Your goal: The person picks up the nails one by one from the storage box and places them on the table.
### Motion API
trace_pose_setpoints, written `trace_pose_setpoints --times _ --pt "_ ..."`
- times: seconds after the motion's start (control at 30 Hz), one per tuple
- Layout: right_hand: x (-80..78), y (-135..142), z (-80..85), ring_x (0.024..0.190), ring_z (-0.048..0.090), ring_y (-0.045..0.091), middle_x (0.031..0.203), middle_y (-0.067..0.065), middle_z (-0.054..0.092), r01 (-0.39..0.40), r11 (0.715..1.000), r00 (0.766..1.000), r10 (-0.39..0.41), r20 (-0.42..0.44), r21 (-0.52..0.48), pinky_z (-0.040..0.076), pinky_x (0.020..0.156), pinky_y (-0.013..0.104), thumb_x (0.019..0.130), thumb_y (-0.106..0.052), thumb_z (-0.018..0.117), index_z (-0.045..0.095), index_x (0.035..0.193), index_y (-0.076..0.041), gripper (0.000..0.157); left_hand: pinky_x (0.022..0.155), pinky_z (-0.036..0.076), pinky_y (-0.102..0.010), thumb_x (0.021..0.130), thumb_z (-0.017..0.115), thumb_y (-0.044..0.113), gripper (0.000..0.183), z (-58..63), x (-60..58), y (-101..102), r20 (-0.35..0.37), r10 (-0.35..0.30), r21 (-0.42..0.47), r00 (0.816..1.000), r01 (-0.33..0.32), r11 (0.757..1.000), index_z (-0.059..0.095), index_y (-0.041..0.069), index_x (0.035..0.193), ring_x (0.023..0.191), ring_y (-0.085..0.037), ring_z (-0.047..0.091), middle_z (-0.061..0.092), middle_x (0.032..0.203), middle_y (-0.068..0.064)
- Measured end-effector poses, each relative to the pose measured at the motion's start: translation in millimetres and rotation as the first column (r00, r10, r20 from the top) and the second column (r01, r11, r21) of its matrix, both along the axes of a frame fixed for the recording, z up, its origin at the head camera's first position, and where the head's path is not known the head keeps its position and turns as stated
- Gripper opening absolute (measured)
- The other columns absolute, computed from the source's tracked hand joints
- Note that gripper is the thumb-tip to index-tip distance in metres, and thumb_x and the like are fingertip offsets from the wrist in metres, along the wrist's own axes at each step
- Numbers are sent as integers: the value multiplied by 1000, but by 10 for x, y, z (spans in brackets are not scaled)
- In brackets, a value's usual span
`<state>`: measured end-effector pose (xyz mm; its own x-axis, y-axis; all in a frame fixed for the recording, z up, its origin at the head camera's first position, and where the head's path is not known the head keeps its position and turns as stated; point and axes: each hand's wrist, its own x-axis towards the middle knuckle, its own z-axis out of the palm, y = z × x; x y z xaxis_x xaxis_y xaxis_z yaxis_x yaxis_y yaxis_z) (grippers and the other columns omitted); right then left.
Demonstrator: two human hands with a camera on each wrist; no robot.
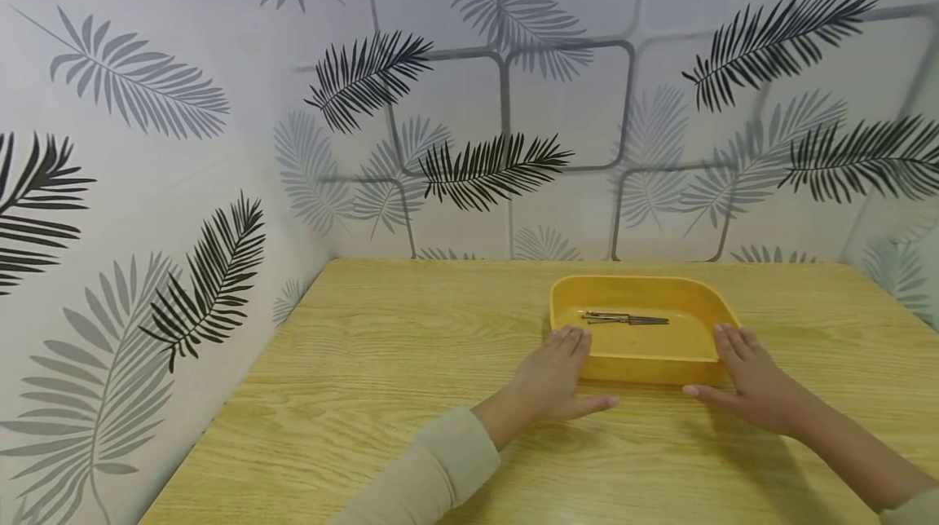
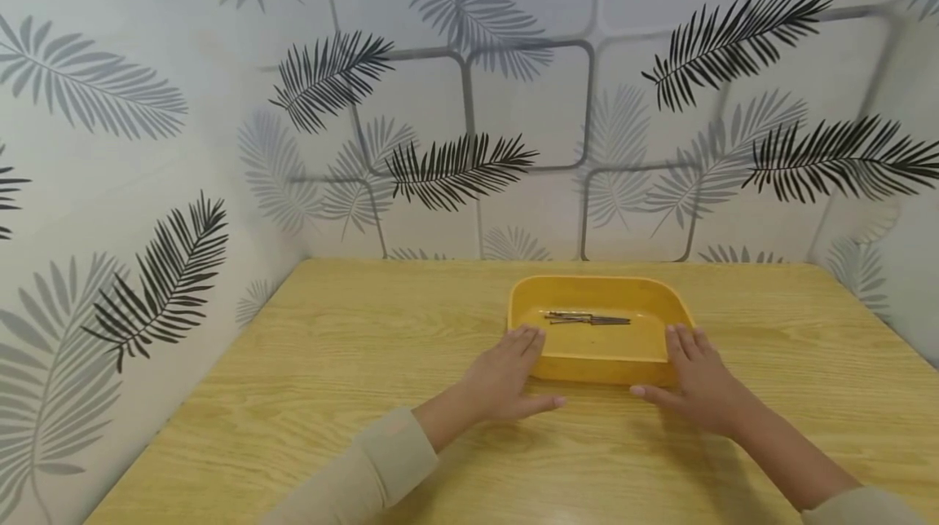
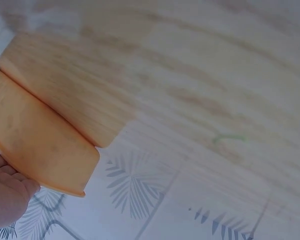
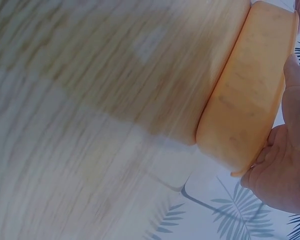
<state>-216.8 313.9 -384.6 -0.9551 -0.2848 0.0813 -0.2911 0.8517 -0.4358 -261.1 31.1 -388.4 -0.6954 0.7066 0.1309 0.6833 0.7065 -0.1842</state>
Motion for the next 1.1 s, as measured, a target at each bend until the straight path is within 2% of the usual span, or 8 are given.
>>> trace_pose_setpoints --times 0.33,0.73,1.1 --pt "2 -80 8 131 -7 60 144 44 0 -10 1000 1000 10 -9 -8 5 101 72 87 -42 61 3 141 19 100 116 18 -29 88 27 71 89 1 7 -73 23 21 11 1000 -21 1000 25 3 146 141 -21 25 29 152 -11" --pt "-11 -196 2 130 -1 61 144 43 2 -3 1000 1000 3 -12 5 10 99 73 86 -44 61 5 142 17 100 116 18 -30 88 27 71 91 1 22 -193 42 23 43 999 -25 999 23 2 146 142 -23 24 26 152 -13" --pt "-6 -275 19 131 -2 61 145 43 3 -18 1000 1000 18 -22 -6 9 101 71 86 -44 60 5 141 18 99 116 19 -30 89 29 69 90 1 16 -267 80 35 50 996 -40 998 22 1 147 142 -24 23 25 153 -14"
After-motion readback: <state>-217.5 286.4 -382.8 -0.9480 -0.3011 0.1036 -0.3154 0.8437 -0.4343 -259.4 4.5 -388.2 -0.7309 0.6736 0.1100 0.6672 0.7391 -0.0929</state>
